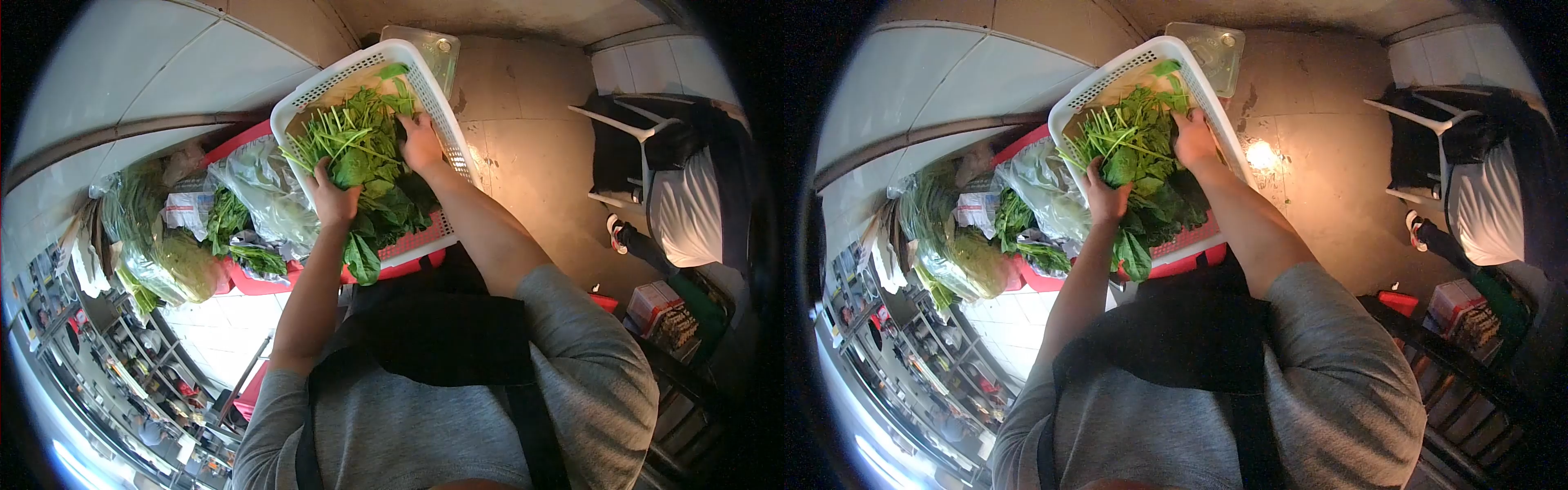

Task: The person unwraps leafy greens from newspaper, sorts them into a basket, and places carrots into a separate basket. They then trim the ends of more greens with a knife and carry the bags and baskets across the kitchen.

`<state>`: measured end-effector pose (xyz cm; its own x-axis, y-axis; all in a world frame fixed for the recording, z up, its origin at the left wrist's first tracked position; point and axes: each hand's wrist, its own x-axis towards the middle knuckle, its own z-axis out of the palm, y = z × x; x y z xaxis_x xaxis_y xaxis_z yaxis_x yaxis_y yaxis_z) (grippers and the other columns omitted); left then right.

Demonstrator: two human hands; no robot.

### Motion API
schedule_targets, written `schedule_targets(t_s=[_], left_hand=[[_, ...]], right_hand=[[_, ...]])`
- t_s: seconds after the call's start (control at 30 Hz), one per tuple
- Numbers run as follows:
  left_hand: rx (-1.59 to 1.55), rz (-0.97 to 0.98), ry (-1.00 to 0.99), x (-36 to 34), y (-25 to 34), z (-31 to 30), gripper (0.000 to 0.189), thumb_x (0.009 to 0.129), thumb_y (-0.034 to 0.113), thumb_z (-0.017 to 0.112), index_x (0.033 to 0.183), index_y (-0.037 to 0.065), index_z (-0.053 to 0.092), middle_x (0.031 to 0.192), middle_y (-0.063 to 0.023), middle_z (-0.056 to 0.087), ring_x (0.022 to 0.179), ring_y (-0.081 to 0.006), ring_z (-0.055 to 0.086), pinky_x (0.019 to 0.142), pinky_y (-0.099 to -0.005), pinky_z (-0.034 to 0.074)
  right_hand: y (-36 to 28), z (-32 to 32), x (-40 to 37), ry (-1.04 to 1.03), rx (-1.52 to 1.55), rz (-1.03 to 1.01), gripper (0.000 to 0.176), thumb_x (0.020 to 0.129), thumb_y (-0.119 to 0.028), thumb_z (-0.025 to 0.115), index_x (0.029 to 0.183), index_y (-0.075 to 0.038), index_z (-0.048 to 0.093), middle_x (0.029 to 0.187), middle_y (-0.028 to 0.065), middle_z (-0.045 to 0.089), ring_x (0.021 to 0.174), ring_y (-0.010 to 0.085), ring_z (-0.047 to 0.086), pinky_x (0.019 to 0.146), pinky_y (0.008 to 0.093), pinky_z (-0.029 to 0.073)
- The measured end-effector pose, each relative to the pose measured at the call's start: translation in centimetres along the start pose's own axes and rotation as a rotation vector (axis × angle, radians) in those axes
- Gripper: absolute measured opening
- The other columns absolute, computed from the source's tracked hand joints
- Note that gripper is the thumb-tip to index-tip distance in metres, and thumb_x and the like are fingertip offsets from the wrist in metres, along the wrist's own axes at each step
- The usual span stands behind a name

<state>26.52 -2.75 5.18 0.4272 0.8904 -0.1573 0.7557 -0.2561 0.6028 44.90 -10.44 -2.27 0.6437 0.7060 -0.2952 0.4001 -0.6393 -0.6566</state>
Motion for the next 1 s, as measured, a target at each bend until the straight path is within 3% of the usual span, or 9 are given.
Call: schedule_targets(t_s=[0.07,0.27,0.47,0.5,0.6,0.7,0.83,0.93,1.0], left_hand=[[-0.015,-0.006,-0.012,0.0,0.2,-0.1,0.075,0.059,0.017,0.077,0.125,0.011,0.043,0.116,-0.0238,0.045,0.109,-0.0432,0.047,0.094,-0.0434,0.041],[-0.022,0.002,-0.007,0.0,-0.2,0.2,0.077,0.057,0.014,0.078,0.125,0.010,0.043,0.116,-0.0230,0.044,0.108,-0.0423,0.047,0.094,-0.0435,0.041],[-0.041,-0.027,-0.020,0.0,0.1,-0.1,0.077,0.056,0.013,0.078,0.124,0.011,0.043,0.114,-0.0214,0.045,0.107,-0.0411,0.047,0.094,-0.0433,0.041],[-0.049,-0.025,-0.019,0.0,0.1,-0.2,0.076,0.056,0.013,0.077,0.124,0.011,0.043,0.114,-0.0212,0.045,0.107,-0.0409,0.047,0.094,-0.0431,0.041],[-0.061,-0.013,-0.019,-0.2,0.2,-0.5,0.074,0.058,0.013,0.077,0.124,0.010,0.043,0.115,-0.0208,0.046,0.107,-0.0398,0.048,0.093,-0.0421,0.042],[-0.043,0.007,-0.027,-0.1,-0.1,-0.7,0.072,0.062,0.015,0.078,0.125,0.010,0.044,0.117,-0.0207,0.046,0.107,-0.0384,0.050,0.093,-0.0412,0.042],[-0.062,-0.006,-0.043,-0.2,0.2,-1.0,0.072,0.062,0.015,0.078,0.125,0.009,0.043,0.117,-0.0207,0.046,0.107,-0.0387,0.049,0.093,-0.0416,0.042],[-0.086,0.000,-0.046,-0.3,0.2,-1.0,0.072,0.063,0.014,0.078,0.125,0.009,0.042,0.118,-0.0210,0.045,0.108,-0.0391,0.049,0.094,-0.0419,0.041],[-0.082,0.000,-0.052,-0.3,0.3,-1.2,0.072,0.063,0.014,0.078,0.125,0.009,0.042,0.118,-0.0211,0.045,0.108,-0.0392,0.049,0.093,-0.0421,0.041]], right_hand=[[-1.5,-0.9,-0.4,-0.066,-0.146,0.035,0.046,0.081,-0.004,0.052,0.126,-0.013,0.051,0.122,0.0195,0.041,0.119,0.0357,0.042,0.091,0.0435,0.045],[-1.8,0.2,0.0,-0.099,-0.217,-0.042,0.030,0.088,-0.010,0.045,0.117,-0.007,0.052,0.128,0.0228,0.038,0.124,0.0388,0.037,0.093,0.0449,0.044],[-1.7,-1.6,2.2,-0.047,-0.276,-0.014,0.027,0.083,-0.017,0.054,0.106,-0.001,0.055,0.115,0.0225,0.048,0.105,0.0381,0.053,0.085,0.0455,0.048],[-1.8,-2.1,2.0,0.079,-0.268,-0.126,0.028,0.078,-0.017,0.062,0.101,-0.001,0.058,0.112,0.0224,0.051,0.093,0.0381,0.059,0.080,0.0449,0.050],[-1.9,-4.4,1.2,0.157,-0.062,-0.201,0.029,0.073,-0.015,0.069,0.095,-0.001,0.060,0.106,0.0225,0.056,0.086,0.0371,0.061,0.074,0.0433,0.050],[-1.9,-6.5,0.3,0.119,0.339,-0.044,0.027,0.071,-0.014,0.075,0.090,-0.001,0.060,0.090,0.0136,0.062,0.074,0.0270,0.062,0.064,0.0379,0.050],[-1.4,-8.8,-0.2,-0.022,0.954,0.176,0.019,0.079,-0.012,0.073,0.091,-0.005,0.060,0.082,-0.0003,0.059,0.070,0.0088,0.054,0.059,0.0263,0.045],[-2.0,-11.2,-1.1,-0.201,1.183,0.298,0.020,0.079,-0.012,0.073,0.092,-0.005,0.060,0.083,0.0006,0.060,0.071,0.0095,0.055,0.061,0.0258,0.045],[-1.7,-11.5,-1.3,-0.185,1.175,0.226,0.019,0.079,-0.010,0.072,0.092,-0.005,0.060,0.082,-0.0001,0.059,0.070,0.0098,0.054,0.062,0.0259,0.044]])
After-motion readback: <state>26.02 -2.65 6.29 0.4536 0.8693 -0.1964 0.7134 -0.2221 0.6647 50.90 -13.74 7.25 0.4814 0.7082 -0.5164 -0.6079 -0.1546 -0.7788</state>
